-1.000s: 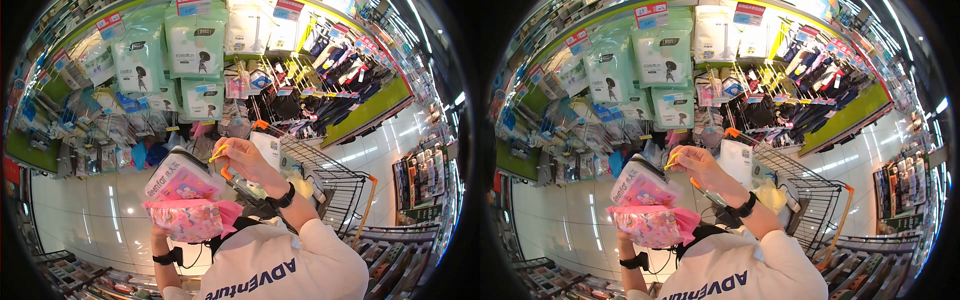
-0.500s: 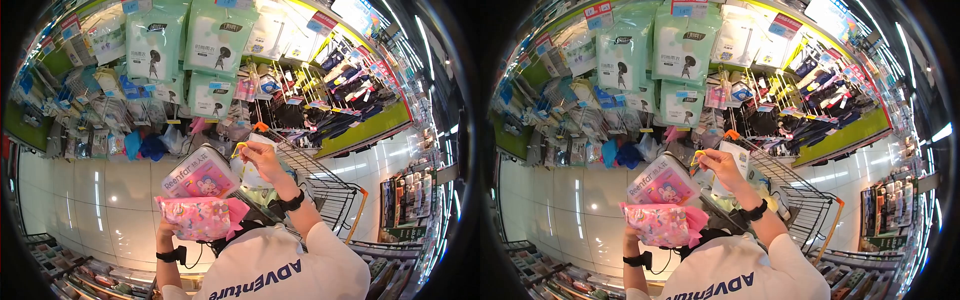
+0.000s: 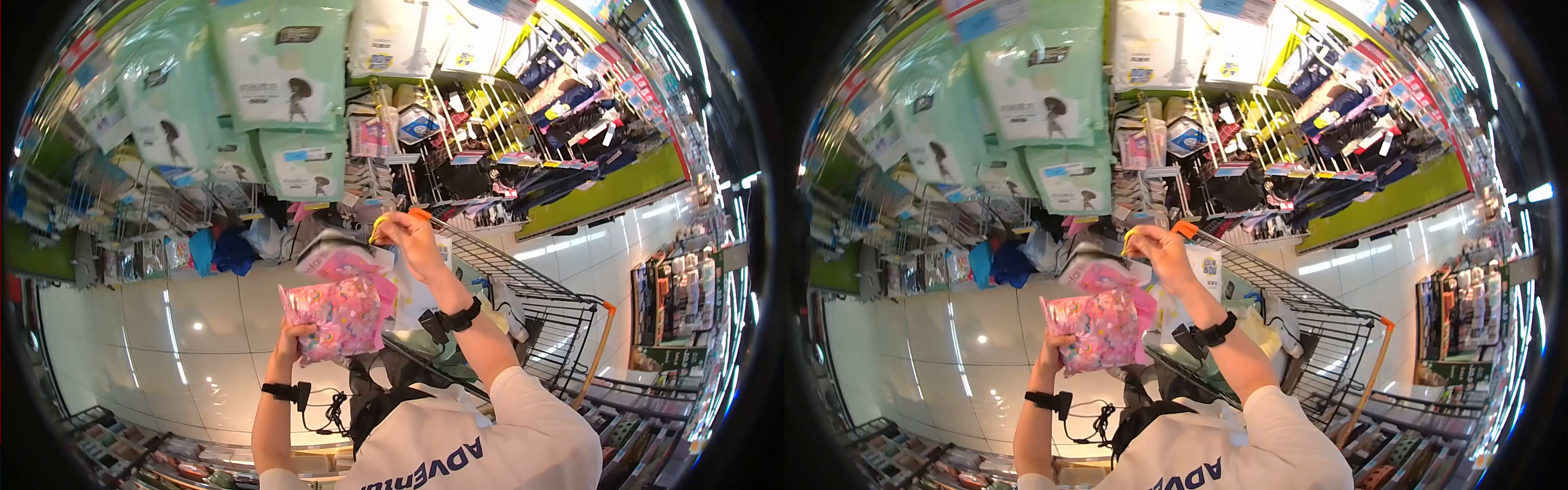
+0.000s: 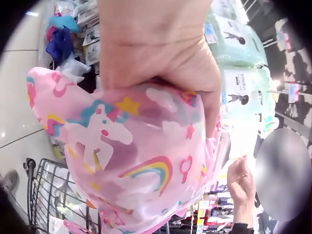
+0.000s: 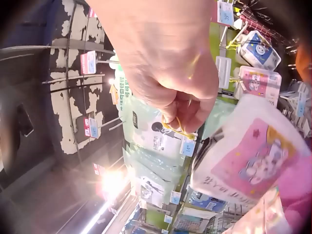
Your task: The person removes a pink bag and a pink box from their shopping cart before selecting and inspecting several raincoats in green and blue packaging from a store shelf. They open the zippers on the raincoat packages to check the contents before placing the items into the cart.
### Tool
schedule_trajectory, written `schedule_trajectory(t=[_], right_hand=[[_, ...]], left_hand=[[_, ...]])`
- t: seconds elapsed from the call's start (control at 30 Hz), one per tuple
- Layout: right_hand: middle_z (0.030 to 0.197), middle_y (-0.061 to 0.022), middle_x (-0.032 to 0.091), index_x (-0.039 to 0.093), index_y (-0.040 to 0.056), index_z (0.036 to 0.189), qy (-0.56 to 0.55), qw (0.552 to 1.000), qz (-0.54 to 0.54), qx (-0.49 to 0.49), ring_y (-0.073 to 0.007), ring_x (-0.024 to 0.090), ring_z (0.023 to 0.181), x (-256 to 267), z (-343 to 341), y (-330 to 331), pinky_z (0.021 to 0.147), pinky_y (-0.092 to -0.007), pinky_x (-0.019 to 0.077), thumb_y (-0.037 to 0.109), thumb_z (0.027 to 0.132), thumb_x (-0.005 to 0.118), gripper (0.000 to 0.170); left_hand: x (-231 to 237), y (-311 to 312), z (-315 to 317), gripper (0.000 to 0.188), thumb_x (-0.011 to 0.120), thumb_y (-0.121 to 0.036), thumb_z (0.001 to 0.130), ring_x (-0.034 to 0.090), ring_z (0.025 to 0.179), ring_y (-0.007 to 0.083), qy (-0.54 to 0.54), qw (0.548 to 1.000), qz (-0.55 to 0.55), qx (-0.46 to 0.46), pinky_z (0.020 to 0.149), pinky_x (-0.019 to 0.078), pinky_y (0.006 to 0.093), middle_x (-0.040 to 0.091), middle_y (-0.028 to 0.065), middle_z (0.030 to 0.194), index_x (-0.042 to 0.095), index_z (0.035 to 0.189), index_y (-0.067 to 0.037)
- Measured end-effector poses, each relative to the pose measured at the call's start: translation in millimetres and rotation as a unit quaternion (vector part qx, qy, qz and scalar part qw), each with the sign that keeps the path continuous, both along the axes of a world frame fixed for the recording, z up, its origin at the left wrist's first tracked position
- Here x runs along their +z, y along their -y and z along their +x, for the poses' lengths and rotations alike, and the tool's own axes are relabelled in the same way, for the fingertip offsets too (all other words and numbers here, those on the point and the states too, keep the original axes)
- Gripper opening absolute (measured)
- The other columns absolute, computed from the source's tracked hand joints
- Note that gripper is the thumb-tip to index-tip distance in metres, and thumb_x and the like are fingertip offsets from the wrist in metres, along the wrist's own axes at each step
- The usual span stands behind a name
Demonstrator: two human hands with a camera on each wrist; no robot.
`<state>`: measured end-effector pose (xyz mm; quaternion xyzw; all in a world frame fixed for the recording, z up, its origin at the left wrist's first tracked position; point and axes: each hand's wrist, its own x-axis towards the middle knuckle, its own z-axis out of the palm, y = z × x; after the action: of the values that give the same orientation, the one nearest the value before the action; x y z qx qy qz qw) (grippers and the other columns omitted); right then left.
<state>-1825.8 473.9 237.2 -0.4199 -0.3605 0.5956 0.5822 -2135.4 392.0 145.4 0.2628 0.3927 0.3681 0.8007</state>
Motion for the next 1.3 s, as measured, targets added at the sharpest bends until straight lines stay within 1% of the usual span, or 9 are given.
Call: schedule_trajectory(t=[0.17, 0.5, 0.57, 0.73, 0.83, 1.03, 1.13, 1.23, 1.3], right_hand=[[0.089, -0.0052, 0.067, 0.064, -0.0044, 0.104, 0.13, 0.992, 0.001, -0.004, -0.0136, 0.064, 0.081, 10.8, 23.6, -17.7, 0.076, -0.0265, 0.0529, 0.008, 0.094, 0.06, 0.017], [0.073, -0.0047, 0.066, 0.068, -0.003, 0.095, 0.195, 0.972, 0.064, -0.11, -0.0089, 0.059, 0.069, -81.3, 89.8, -115.8, 0.064, -0.0242, 0.0461, 0.015, 0.087, 0.067, 0.02], [0.077, -0.0068, 0.067, 0.068, -0.0041, 0.094, 0.175, 0.98, 0.028, -0.087, -0.0123, 0.061, 0.07, -91.1, 93.5, -130.9, 0.066, -0.0259, 0.047, 0.014, 0.087, 0.066, 0.02], [0.095, -0.0051, 0.061, 0.067, -0.0064, 0.099, 0.267, 0.942, 0.177, -0.105, -0.0107, 0.058, 0.08, -106.5, 92.0, -167.3, 0.071, -0.0252, 0.046, 0.006, 0.089, 0.062, 0.017], [0.084, -0.0059, 0.06, 0.067, -0.0069, 0.098, 0.133, 0.962, 0.194, -0.142, -0.0108, 0.056, 0.073, -102.8, 80.6, -173.8, 0.065, -0.0252, 0.0445, 0.002, 0.086, 0.062, 0.016], [0.094, -0.0051, 0.064, 0.066, -0.0065, 0.107, 0.106, 0.97, 0.194, -0.104, -0.0105, 0.06, 0.081, -117.2, 89.8, -193.3, 0.071, -0.0228, 0.0471, -0.004, 0.085, 0.06, 0.023], [0.099, -0.0079, 0.069, 0.066, -0.0047, 0.113, -0.013, 0.997, 0.077, -0.009, -0.0095, 0.063, 0.082, -122.1, 100.0, -206.2, 0.069, -0.0236, 0.0496, 0.0, 0.086, 0.063, 0.028], [0.096, -0.0052, 0.067, 0.065, -0.0037, 0.115, -0.006, 1.0, -0.02, -0.016, -0.0071, 0.058, 0.076, -100.7, 99.7, -221.3, 0.065, -0.0232, 0.0477, 0.006, 0.09, 0.065, 0.027], [0.094, -0.0037, 0.067, 0.068, -0.0031, 0.107, 0.107, 0.983, 0.079, -0.125, -0.0061, 0.059, 0.073, -115.4, 92.3, -267.6, 0.06, -0.0212, 0.0464, 0.014, 0.088, 0.07, 0.025]], left_hand=[[-1.3, 9.0, -2.8, 0.06, 0.068, 0.001, 0.065, 0.065, 0.099, 0.0272, -0.063, 0.998, -0.012, 0.01, 0.088, 0.0532, 0.0391, 0.065, 0.0137, 0.112, 0.052, 0.123, 0.004], [24.3, 40.4, -15.1, 0.071, 0.068, -0.01, 0.066, 0.06, 0.107, 0.0309, -0.082, 0.99, -0.039, 0.105, 0.092, 0.052, 0.0435, 0.059, 0.0153, 0.12, 0.045, 0.132, 0.001], [22.8, 46.7, -19.2, 0.071, 0.068, -0.01, 0.066, 0.06, 0.107, 0.0312, -0.087, 0.989, -0.044, 0.11, 0.092, 0.0516, 0.0438, 0.059, 0.0147, 0.12, 0.045, 0.132, 0.0], [31.4, 60.9, -22.4, 0.073, 0.069, -0.011, 0.066, 0.06, 0.107, 0.0314, -0.094, 0.985, -0.038, 0.142, 0.092, 0.0518, 0.044, 0.058, 0.0149, 0.121, 0.043, 0.133, 0.0], [30.5, 70.5, -26.9, 0.073, 0.068, -0.01, 0.066, 0.059, 0.108, 0.0318, -0.097, 0.983, -0.036, 0.153, 0.092, 0.0518, 0.0443, 0.057, 0.0152, 0.122, 0.043, 0.133, -0.001], [46.4, 76.1, -15.7, 0.075, 0.067, -0.009, 0.064, 0.058, 0.112, 0.0321, -0.072, 0.982, -0.034, 0.174, 0.095, 0.0502, 0.0436, 0.057, 0.0158, 0.124, 0.041, 0.134, 0.0], [52.7, 76.9, -10.2, 0.078, 0.068, -0.008, 0.062, 0.058, 0.112, 0.0319, -0.06, 0.979, -0.038, 0.189, 0.096, 0.0495, 0.0429, 0.057, 0.0162, 0.124, 0.041, 0.134, 0.001], [60.9, 83.5, -12.6, 0.078, 0.067, -0.008, 0.061, 0.058, 0.112, 0.0323, -0.075, 0.976, -0.041, 0.202, 0.096, 0.0489, 0.0432, 0.057, 0.0164, 0.123, 0.041, 0.134, 0.0], [59.0, 88.7, -16.9, 0.079, 0.066, -0.007, 0.06, 0.057, 0.112, 0.0324, -0.085, 0.971, -0.035, 0.219, 0.097, 0.0487, 0.0433, 0.057, 0.0165, 0.123, 0.041, 0.134, 0.0]])
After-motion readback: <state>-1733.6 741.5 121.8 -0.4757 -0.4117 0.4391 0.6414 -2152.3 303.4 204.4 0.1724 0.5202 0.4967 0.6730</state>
